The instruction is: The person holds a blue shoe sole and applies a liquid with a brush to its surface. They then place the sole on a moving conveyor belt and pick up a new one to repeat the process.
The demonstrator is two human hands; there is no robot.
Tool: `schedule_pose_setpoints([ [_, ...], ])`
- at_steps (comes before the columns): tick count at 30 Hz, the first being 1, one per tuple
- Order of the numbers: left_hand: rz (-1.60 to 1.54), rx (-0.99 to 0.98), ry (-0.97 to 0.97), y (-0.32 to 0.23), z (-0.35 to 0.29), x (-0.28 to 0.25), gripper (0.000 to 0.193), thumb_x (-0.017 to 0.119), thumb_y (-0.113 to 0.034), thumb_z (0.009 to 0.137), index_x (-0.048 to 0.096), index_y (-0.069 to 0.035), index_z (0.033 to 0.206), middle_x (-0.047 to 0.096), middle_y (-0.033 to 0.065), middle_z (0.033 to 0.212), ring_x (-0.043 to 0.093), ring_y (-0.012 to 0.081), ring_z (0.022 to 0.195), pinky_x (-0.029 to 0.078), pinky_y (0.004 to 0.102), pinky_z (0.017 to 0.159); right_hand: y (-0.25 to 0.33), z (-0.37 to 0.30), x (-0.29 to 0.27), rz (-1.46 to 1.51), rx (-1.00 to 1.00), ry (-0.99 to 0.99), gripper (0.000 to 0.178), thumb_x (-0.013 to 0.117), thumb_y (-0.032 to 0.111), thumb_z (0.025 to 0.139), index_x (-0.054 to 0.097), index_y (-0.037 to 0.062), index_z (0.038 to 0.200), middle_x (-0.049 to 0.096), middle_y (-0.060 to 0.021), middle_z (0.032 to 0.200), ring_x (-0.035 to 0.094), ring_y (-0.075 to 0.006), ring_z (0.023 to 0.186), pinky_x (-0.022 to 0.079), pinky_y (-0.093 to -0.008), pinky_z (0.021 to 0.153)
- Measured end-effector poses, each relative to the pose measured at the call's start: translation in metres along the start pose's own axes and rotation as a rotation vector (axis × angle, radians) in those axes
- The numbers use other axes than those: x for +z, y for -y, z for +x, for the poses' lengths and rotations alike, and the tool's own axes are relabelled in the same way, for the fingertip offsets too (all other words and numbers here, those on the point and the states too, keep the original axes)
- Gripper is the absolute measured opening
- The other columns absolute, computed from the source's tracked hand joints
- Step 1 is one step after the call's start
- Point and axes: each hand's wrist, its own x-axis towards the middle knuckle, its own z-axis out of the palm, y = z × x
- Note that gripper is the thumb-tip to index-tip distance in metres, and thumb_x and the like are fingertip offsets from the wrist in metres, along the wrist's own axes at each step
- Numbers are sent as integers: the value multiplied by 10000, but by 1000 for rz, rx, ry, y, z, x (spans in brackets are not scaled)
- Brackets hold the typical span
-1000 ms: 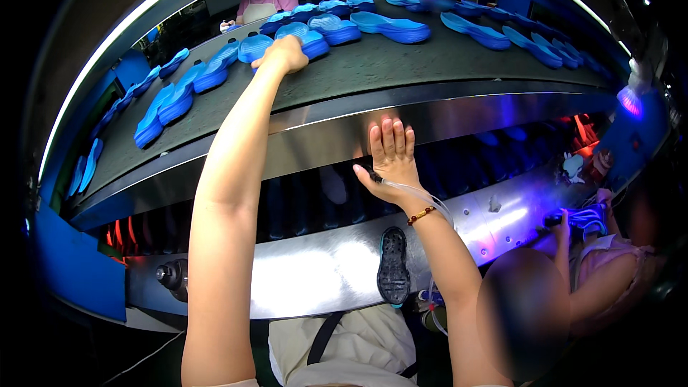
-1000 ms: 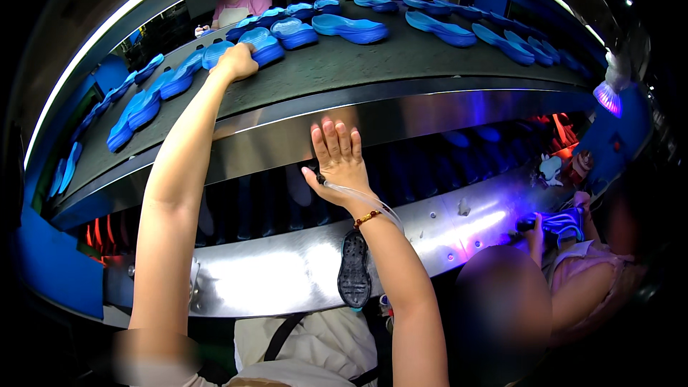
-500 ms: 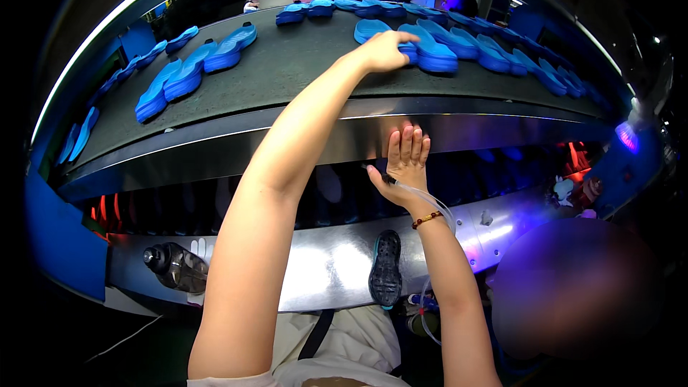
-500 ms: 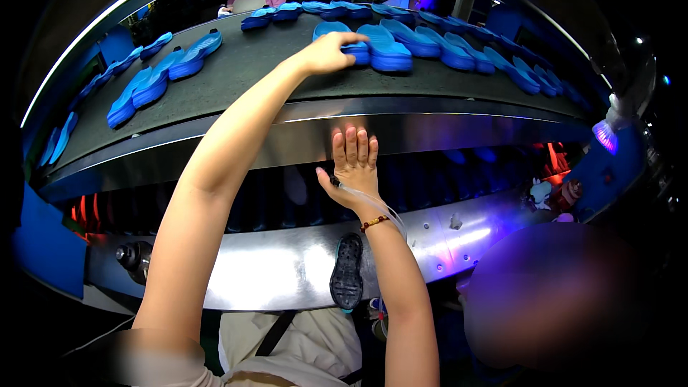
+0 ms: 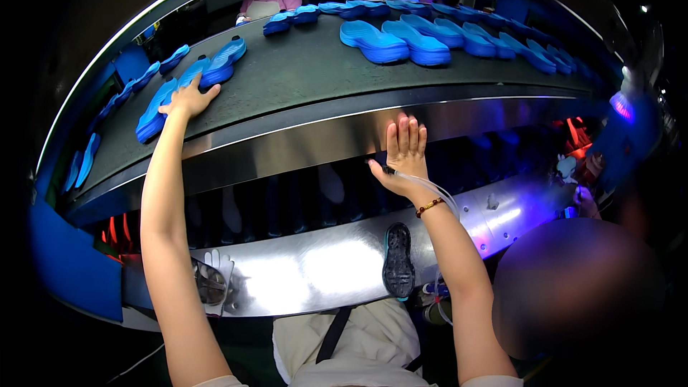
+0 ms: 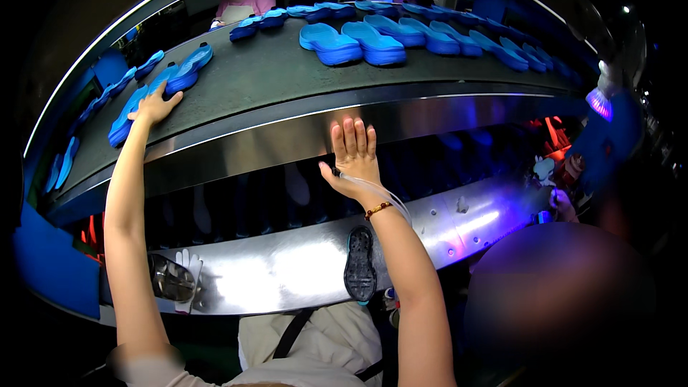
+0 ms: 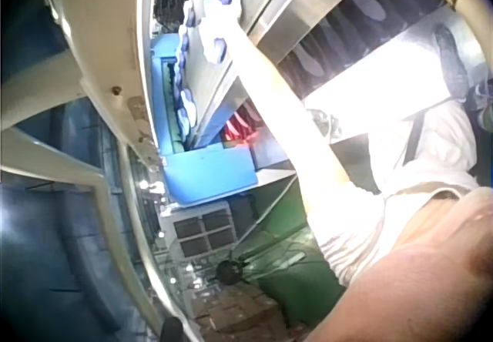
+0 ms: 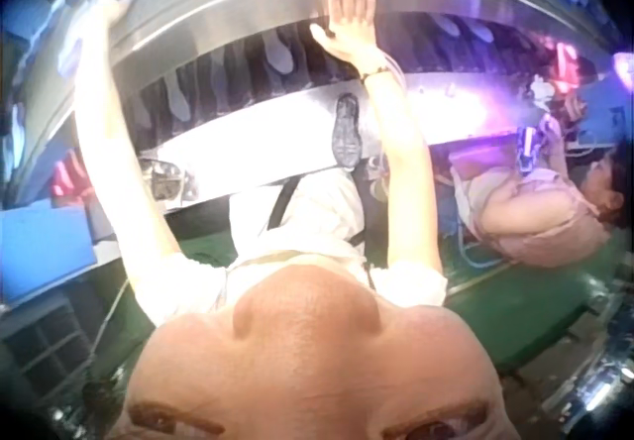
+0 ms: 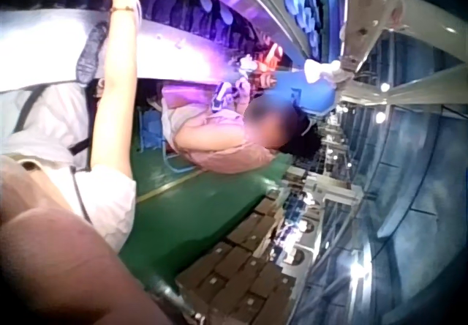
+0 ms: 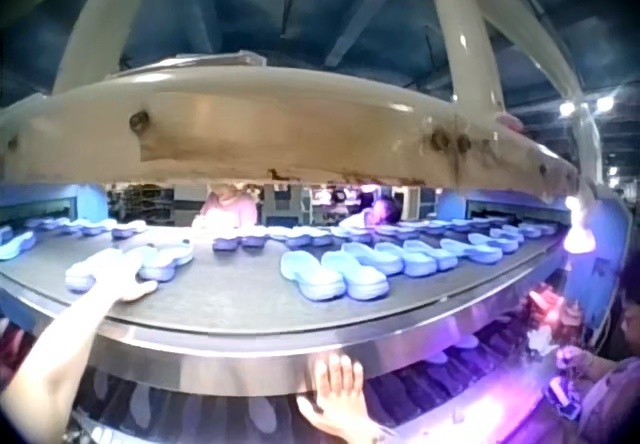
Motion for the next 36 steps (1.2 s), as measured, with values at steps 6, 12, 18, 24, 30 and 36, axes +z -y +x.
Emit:
schedule_pose_setpoints([
  [6,-149,189,-5,23,48,16,710,536,-519,691,348,-225,1309,373,168,1315,310,342,1240,119,681,918,8,6,-7,-39,-58,37,987,566,414,731,-85,7,1352,-136,-202,1411,-163,-339,1301,-108,-454,1035],
  [12,-203,258,89,-95,8,3,710,568,-459,640,408,-163,1266,418,107,1299,358,335,1215,95,681,925,1,1,0,-61,-58,19,989,571,416,725,-73,8,1355,-129,-204,1411,-153,-339,1303,-105,-450,1038],
  [18,-326,505,122,-179,-71,-25,662,566,-461,671,455,-132,1234,470,130,1246,403,310,1184,170,601,965,3,4,-3,-69,-43,20,982,576,407,723,-60,9,1357,-117,-206,1413,-144,-344,1305,-99,-448,1039],
  [24,-706,579,-182,-86,18,5,658,559,-496,734,493,-15,1179,498,202,1184,464,296,1123,348,343,937,6,3,-6,-83,-20,19,959,562,413,722,-34,26,1366,-108,-189,1420,-139,-323,1311,-98,-443,1044],
  [30,180,0,-101,93,44,29,486,420,-459,829,582,-52,1039,529,203,1113,511,347,1035,406,413,860,-3,-4,-6,-33,34,1,898,561,403,715,51,88,1384,-68,-136,1438,-117,-285,1322,-81,-420,1056],
  [36,-176,202,-465,127,-45,7,324,470,-268,858,498,-34,1081,601,154,910,585,294,831,450,372,729,15,7,-37,42,95,109,826,550,386,743,116,84,1377,5,-144,1439,-56,-301,1326,-29,-432,1061],
])
